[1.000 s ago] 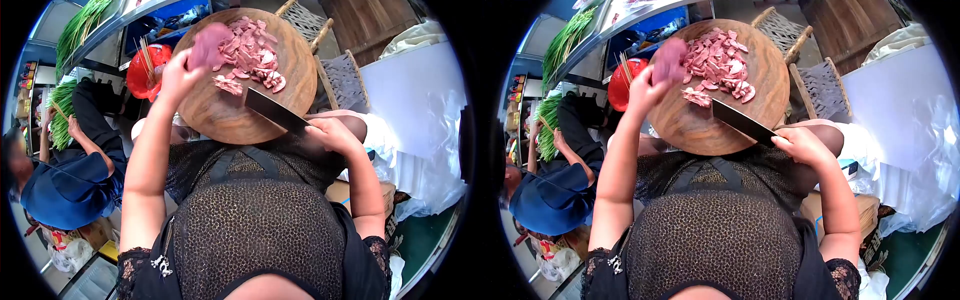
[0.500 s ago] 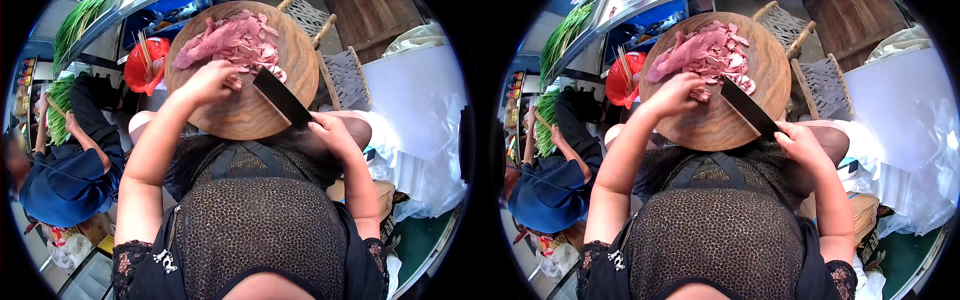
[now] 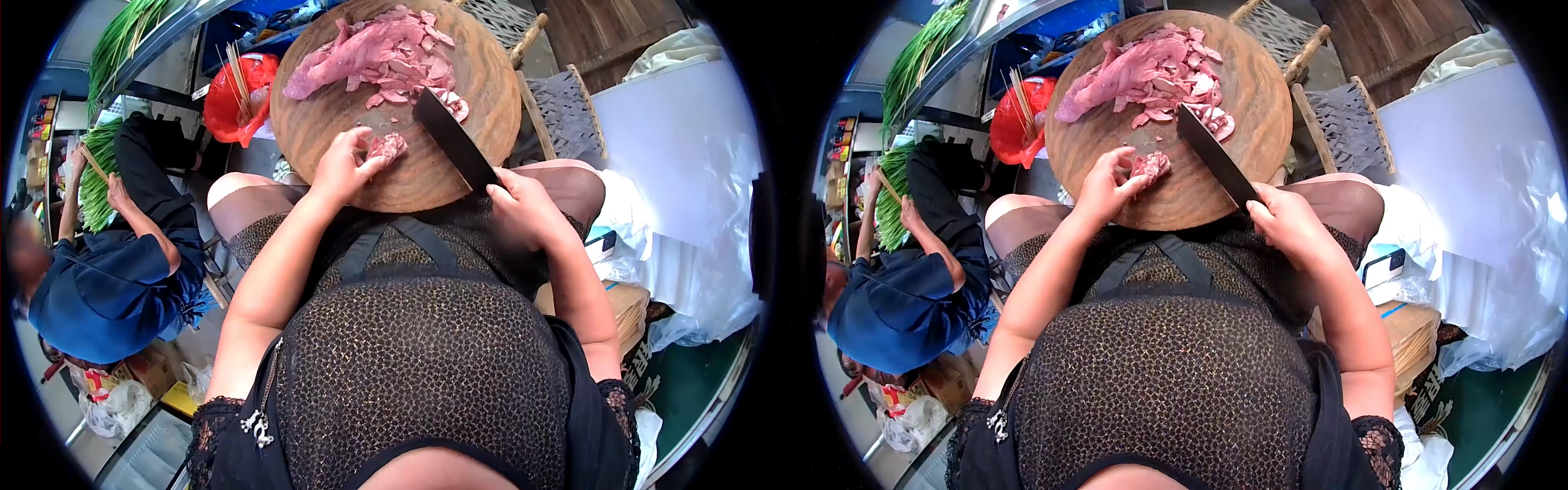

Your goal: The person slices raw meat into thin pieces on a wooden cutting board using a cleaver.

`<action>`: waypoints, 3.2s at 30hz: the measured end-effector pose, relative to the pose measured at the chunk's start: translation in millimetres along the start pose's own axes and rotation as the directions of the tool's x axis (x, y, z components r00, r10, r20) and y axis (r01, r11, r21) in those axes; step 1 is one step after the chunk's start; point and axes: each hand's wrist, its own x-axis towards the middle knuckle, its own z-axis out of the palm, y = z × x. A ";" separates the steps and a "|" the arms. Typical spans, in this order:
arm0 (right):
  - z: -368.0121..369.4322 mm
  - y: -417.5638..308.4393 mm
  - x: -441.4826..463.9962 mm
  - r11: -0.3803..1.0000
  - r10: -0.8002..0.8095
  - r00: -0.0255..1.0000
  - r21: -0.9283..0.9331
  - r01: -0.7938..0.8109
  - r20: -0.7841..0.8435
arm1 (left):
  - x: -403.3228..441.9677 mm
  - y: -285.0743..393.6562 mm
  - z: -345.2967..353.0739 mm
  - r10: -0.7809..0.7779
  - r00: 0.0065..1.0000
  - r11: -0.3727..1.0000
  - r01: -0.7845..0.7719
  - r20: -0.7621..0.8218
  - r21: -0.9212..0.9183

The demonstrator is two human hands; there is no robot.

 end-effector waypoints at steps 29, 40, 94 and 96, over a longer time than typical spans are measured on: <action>38.3 -10.6 -8.9 0.955 -0.283 0.955 -0.121 0.272 -0.085 | -16.5 -11.5 -2.4 0.412 0.911 0.901 -0.405 -0.017 0.154; 6.1 -28.6 -0.2 0.685 -0.496 0.864 -0.572 0.451 0.088 | -9.5 -7.5 -2.1 0.525 0.850 0.827 -0.497 -0.045 0.263; 0.5 -11.7 3.7 0.995 0.015 0.996 0.096 -0.007 -0.083 | 11.1 -4.8 14.8 -0.117 0.929 0.690 0.330 0.350 -0.645; 6.3 -10.5 4.8 0.996 0.004 0.998 0.085 0.001 -0.067 | 6.5 0.1 5.2 -0.148 0.892 0.542 0.435 0.428 -0.719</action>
